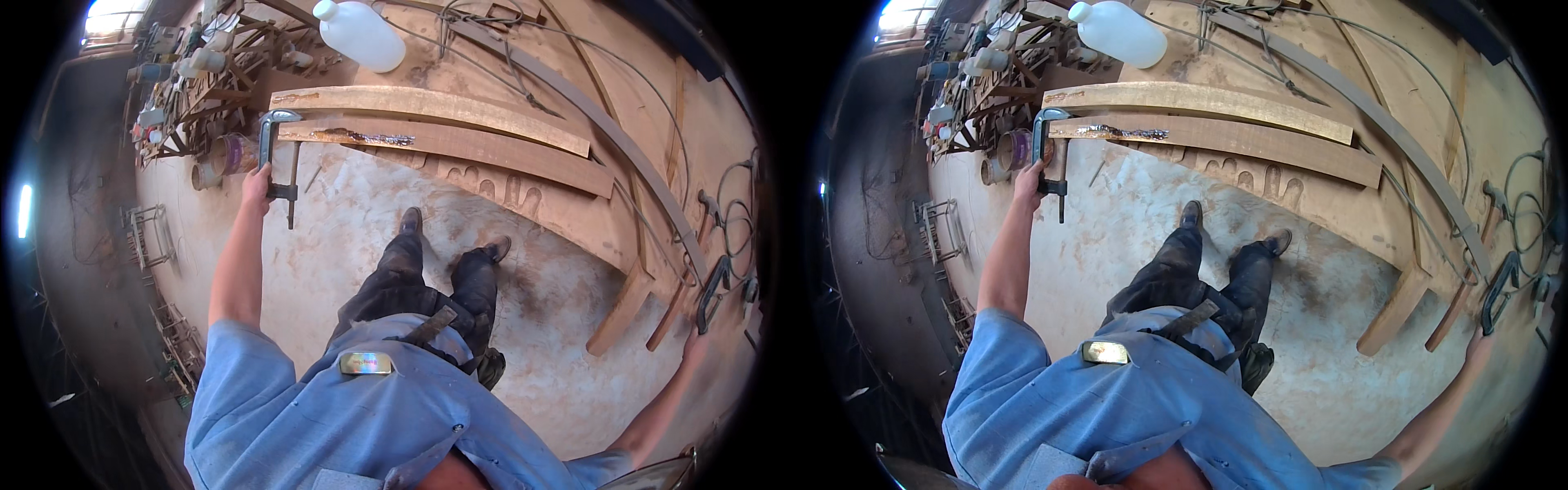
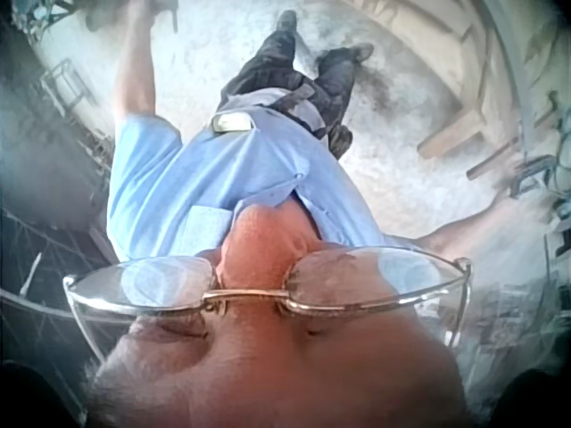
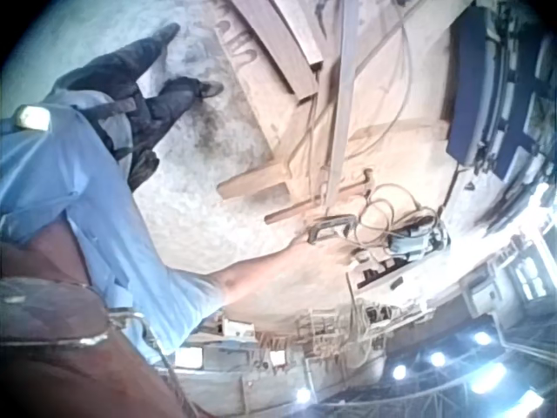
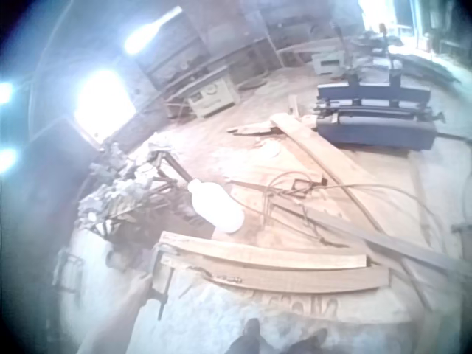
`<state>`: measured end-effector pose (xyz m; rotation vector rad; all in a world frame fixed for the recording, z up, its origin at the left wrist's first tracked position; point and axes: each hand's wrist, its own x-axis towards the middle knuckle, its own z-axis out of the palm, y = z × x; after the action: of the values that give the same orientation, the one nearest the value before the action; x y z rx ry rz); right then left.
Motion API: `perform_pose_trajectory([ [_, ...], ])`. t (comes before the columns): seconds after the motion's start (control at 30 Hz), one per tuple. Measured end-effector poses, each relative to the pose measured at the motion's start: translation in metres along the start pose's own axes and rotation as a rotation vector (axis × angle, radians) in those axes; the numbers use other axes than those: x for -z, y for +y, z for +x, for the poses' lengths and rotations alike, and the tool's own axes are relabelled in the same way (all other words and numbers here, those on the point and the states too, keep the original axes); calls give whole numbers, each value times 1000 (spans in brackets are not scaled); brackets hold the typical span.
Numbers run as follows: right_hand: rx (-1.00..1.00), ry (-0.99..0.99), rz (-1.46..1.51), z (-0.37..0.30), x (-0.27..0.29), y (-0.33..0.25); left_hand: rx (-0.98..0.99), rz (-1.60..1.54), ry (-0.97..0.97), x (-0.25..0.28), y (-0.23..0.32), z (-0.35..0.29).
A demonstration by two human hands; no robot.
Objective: The person uses C-clamps to secure a curved wooden piece to a workbench. They walk to retrieve additional clamps and return to tighten them. The person then picks up a white bottle and opens the cap.
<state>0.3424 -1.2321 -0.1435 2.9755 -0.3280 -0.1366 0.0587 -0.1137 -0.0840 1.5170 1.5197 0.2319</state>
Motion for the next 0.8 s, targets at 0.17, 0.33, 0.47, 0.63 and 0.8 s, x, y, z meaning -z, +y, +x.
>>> perform_pose_trajectory([
  [0.17,-598,-269,669,-56,94,-103,29,-19,-82,26,-5,3],
  [0.33,-601,53,1206,-158,155,-191,84,0,-225,38,3,1],
  [0.47,-465,244,1191,-280,186,-295,125,38,-414,50,13,10],
  [0.63,-484,84,1298,-429,160,-476,213,46,-619,51,21,23],
  [0.8,-287,-292,1277,-513,133,-632,256,94,-715,55,28,36],
])
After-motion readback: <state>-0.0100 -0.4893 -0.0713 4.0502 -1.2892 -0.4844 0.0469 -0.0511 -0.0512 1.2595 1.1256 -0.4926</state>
